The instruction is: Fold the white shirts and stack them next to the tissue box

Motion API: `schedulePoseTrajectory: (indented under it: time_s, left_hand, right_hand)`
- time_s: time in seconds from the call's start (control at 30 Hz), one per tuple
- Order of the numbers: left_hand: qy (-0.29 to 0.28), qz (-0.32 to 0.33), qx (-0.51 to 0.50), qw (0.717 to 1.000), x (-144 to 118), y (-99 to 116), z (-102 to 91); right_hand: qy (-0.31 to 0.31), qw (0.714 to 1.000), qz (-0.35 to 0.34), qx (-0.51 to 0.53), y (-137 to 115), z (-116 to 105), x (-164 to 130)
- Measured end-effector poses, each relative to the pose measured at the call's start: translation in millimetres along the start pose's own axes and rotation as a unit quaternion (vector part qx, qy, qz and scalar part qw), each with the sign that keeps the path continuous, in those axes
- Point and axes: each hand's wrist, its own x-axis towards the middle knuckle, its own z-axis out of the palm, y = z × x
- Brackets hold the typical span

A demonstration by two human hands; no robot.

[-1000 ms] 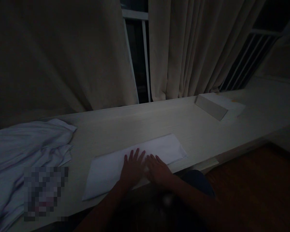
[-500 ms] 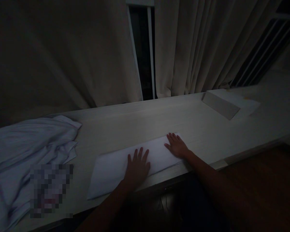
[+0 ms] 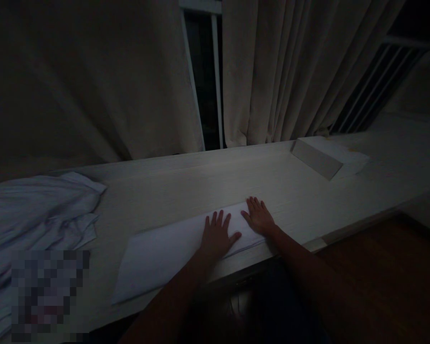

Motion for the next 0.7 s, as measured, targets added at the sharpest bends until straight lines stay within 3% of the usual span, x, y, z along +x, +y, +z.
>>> schedulePoseTrajectory:
  time_s: [0.23, 0.5, 0.7]
  left_hand:
    - [0.033, -0.085, 0.001, 0.996, -22, -56, 5.5]
    - [0.032, -0.136, 0.049, 0.989, -80, -140, -2.8]
    - [0.074, -0.193, 0.086, 0.975, -109, -155, -8.1]
  right_hand:
    - [-0.013, 1.0, 0.019, 0.012, 2, 2, 1]
    - [-0.01, 1.0, 0.017, 0.007, 3, 7, 2]
    - [-0.022, 0.999, 0.028, 0.013, 4, 10, 2]
